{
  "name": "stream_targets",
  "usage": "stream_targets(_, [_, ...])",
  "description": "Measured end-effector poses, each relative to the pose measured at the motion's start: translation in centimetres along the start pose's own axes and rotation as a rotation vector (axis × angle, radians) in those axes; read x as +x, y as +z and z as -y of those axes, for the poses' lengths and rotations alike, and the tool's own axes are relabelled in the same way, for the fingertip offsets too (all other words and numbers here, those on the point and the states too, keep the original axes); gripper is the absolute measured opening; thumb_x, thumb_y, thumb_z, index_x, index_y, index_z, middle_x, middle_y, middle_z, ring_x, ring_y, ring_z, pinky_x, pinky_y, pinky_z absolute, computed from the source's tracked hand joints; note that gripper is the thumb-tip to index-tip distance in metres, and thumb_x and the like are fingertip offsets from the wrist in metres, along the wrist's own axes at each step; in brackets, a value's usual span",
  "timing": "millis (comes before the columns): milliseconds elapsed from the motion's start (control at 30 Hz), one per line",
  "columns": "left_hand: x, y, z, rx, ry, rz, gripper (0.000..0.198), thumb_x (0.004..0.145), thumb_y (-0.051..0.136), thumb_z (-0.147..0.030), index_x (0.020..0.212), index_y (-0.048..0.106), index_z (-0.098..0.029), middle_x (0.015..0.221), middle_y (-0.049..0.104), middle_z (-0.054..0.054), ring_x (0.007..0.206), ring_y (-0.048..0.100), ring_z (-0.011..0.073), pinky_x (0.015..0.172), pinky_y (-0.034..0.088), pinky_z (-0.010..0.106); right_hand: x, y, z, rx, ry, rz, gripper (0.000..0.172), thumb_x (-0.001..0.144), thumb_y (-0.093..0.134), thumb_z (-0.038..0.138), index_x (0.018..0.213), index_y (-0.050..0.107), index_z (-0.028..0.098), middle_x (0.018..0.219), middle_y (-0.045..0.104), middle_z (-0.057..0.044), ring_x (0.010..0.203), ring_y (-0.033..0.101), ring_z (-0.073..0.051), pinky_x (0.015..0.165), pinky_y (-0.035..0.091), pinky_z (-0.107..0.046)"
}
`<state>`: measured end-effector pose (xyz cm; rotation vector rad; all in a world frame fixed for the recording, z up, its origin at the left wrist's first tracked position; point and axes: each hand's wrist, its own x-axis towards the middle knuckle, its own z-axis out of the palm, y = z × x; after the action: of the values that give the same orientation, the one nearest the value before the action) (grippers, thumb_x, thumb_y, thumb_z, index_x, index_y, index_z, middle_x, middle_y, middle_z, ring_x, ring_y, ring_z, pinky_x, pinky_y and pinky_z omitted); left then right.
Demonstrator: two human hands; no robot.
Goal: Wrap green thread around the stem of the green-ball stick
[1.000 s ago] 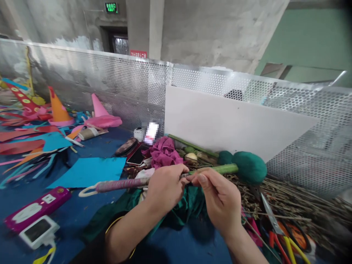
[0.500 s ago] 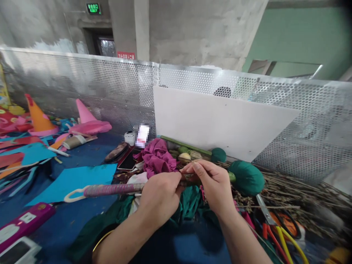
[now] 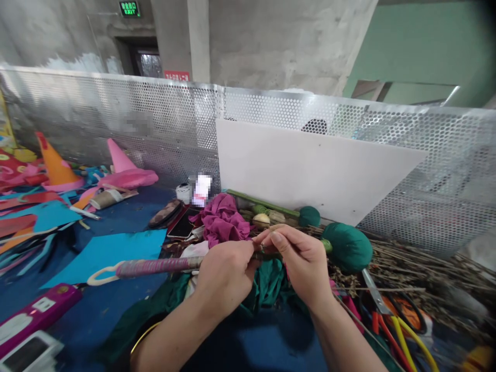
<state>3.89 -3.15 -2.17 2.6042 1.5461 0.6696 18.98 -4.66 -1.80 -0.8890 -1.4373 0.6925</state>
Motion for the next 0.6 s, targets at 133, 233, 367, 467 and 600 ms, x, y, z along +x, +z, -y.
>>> stream_targets(133, [-0.13, 0.25, 0.04, 0.033, 0.049, -0.044, 0.006, 0.081, 0.063, -0.018, 0.076, 0.068, -0.019, 0.077, 0.074, 0.004, 0.075, 0.069, 0.0249, 0.062, 0.043, 0.031, 0.13, 0.16, 0.07, -0.029, 0.025, -0.020, 0.025, 0.091, 0.056, 0.028, 0.072, 0.069, 0.019, 0.082, 0.074, -0.006, 0.075, 0.067, -0.018, 0.066, 0.056, -0.028])
stream_targets(233, [-0.21, 0.54, -0.02, 0.038, 0.124, -0.100, 0.007, 0.080, 0.064, -0.015, 0.078, 0.068, -0.020, 0.074, 0.073, 0.002, 0.072, 0.068, 0.0240, 0.060, 0.042, 0.031, 0.26, 0.17, -0.04, 0.001, 0.087, -0.012, 0.025, 0.090, 0.056, 0.031, 0.071, 0.068, 0.019, 0.081, 0.073, -0.006, 0.075, 0.067, -0.019, 0.067, 0.057, -0.030])
stream_targets(367, [-0.23, 0.69, 0.02, 0.094, 0.167, -0.164, 0.009, 0.079, 0.064, -0.013, 0.072, 0.067, -0.018, 0.067, 0.070, 0.003, 0.065, 0.066, 0.0229, 0.055, 0.039, 0.031, 0.35, 0.14, -0.14, 0.056, 0.111, 0.003, 0.025, 0.090, 0.057, 0.031, 0.070, 0.067, 0.019, 0.082, 0.073, -0.006, 0.075, 0.066, -0.018, 0.072, 0.057, -0.031])
stream_targets(467, [-0.16, 0.60, 0.06, 0.125, 0.205, -0.184, 0.011, 0.078, 0.064, -0.012, 0.069, 0.065, -0.018, 0.065, 0.068, 0.003, 0.062, 0.065, 0.0226, 0.054, 0.038, 0.031, 0.44, 0.11, -0.15, 0.102, 0.133, -0.004, 0.025, 0.089, 0.057, 0.030, 0.068, 0.066, 0.019, 0.082, 0.074, -0.005, 0.075, 0.067, -0.018, 0.069, 0.057, -0.029])
stream_targets(600, [-0.06, 0.43, 0.02, 0.106, 0.262, -0.191, 0.011, 0.078, 0.063, -0.012, 0.069, 0.064, -0.018, 0.063, 0.066, 0.002, 0.061, 0.064, 0.0222, 0.054, 0.039, 0.032, 0.66, -0.03, -0.24, 0.121, 0.176, -0.048, 0.026, 0.088, 0.058, 0.031, 0.067, 0.066, 0.019, 0.078, 0.073, -0.004, 0.069, 0.066, -0.016, 0.065, 0.055, -0.027])
